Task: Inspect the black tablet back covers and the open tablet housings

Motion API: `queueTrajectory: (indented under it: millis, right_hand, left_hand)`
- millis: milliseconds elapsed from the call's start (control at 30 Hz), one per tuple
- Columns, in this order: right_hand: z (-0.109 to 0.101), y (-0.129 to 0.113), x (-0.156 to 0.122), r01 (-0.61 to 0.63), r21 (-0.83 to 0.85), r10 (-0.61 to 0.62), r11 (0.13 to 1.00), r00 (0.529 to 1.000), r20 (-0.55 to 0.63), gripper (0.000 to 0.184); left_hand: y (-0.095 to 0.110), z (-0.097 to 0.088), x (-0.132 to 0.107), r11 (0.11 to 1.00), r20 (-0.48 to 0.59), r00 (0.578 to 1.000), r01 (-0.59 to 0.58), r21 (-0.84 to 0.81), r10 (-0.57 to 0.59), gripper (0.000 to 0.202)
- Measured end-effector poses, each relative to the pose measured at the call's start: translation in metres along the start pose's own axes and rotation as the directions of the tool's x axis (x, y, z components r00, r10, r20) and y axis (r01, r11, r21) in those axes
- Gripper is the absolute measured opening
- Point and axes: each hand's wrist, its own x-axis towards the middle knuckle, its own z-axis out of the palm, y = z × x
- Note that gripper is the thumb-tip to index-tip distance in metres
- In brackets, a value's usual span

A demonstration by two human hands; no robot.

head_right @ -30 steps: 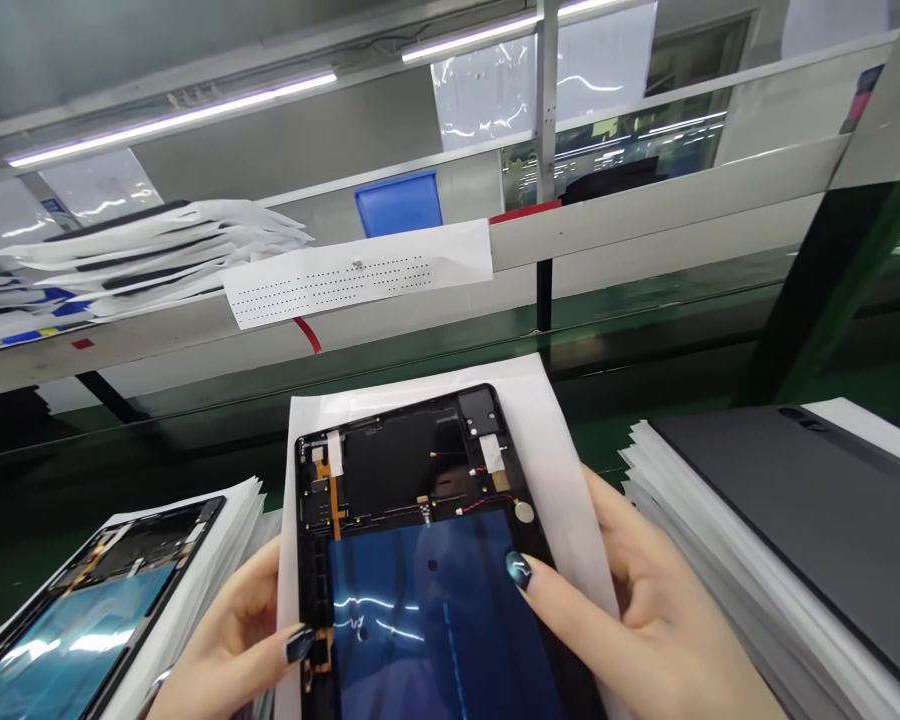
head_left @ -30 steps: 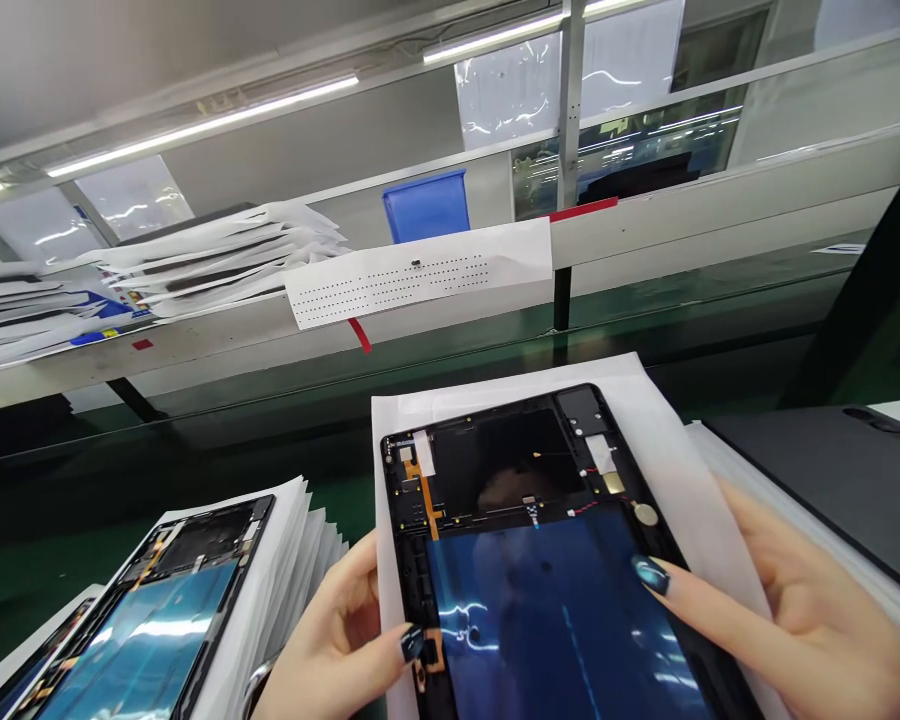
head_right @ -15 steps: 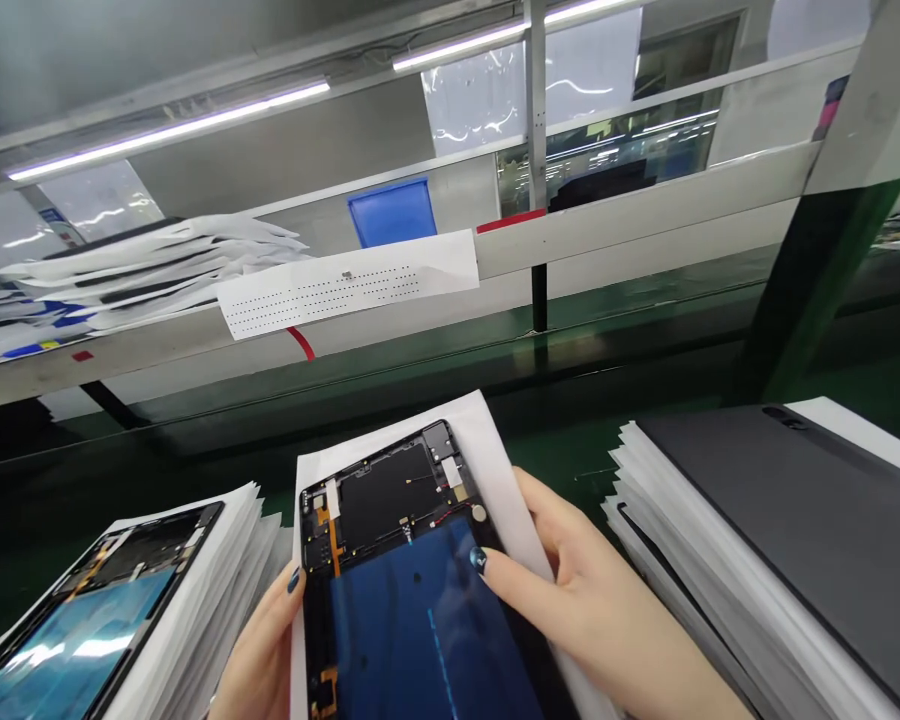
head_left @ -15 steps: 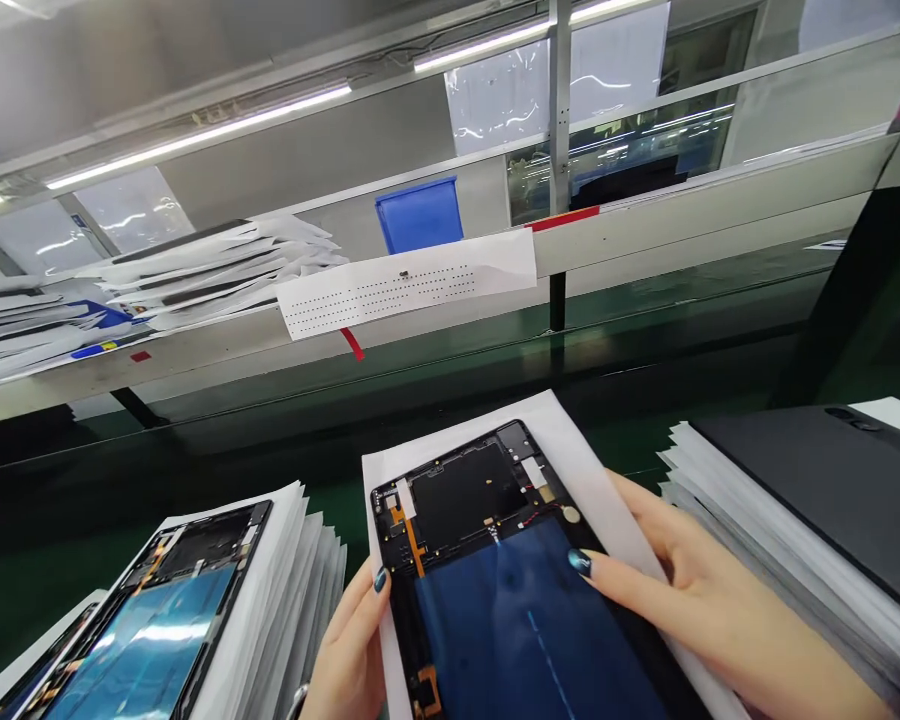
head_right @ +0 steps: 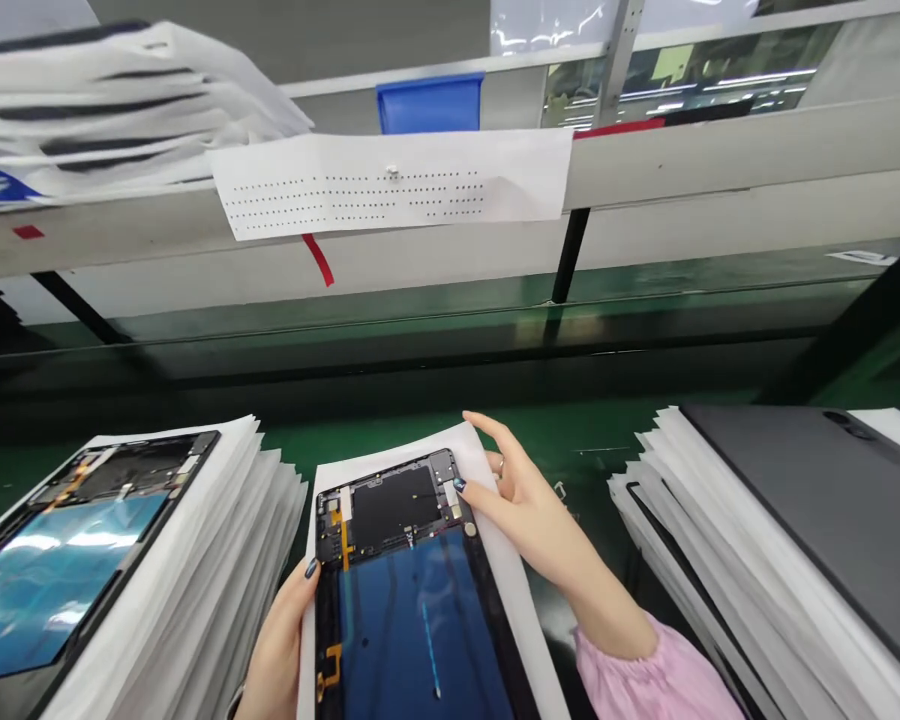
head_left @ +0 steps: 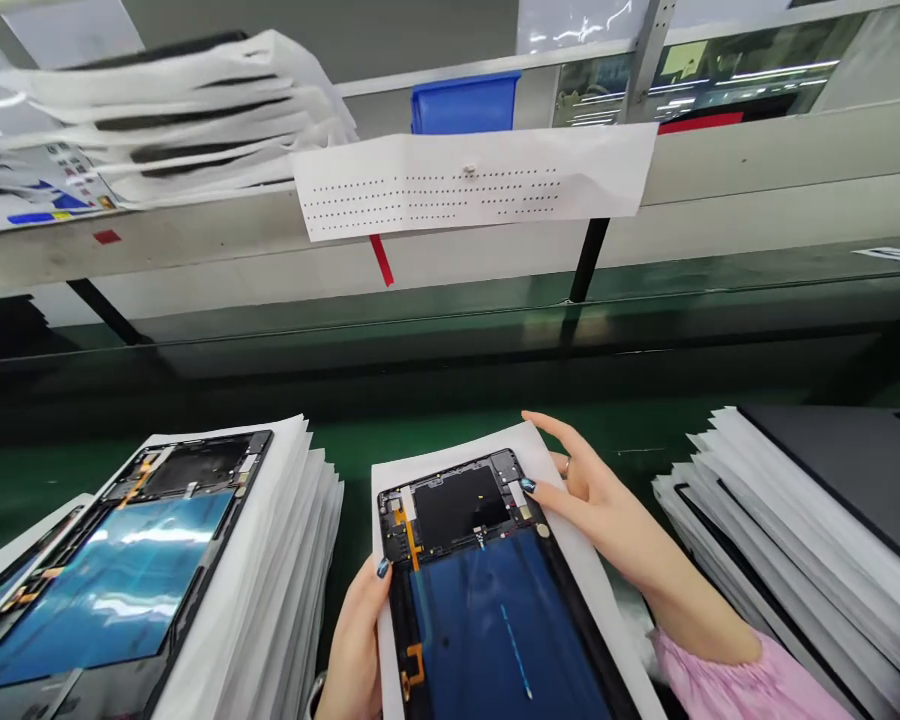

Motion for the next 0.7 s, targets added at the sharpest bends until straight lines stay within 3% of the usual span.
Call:
queueTrajectory:
  millis: [100,200,233,367,533,700]
  right_hand:
    - [0.003,0.000,0.004,0.031,-0.067,-0.032,0.997,0.999,-0.005,0.071]
    - [0.006,-0.001,0.007,0.027,-0.262,-0.034,0.965,0.999,-0.021,0.023]
    - [0.007,0.000,0.009,0.042,-0.326,-0.049,0.944,0.999,-0.012,0.018]
    - [0.007,0.007,0.015,0.068,-0.400,-0.047,0.914,0.997,0.064,0.044]
    - [0.010,0.011,0.018,0.070,-0.408,-0.091,0.910,0.995,-0.031,0.049]
    - [0.015,0.011,0.015,0.124,-0.359,-0.165,0.925,0.982,-0.086,0.049]
  left_hand:
    - [-0.003,-0.007,0.000,0.999,0.003,0.999,0.041,-0.034,-0.041,0.041]
    - [-0.004,-0.009,0.001,0.998,-0.022,0.998,0.057,-0.037,-0.058,0.040]
    - [-0.005,-0.008,0.001,0.997,-0.022,0.998,0.062,-0.038,-0.063,0.042]
    - [-0.011,-0.007,0.007,0.992,-0.057,0.992,0.108,-0.060,-0.111,0.050]
    - [-0.015,-0.010,0.008,0.972,-0.184,0.958,0.199,-0.122,-0.220,0.045]
    - [-0.003,-0.004,0.003,0.978,-0.168,0.963,0.202,-0.057,-0.209,0.042]
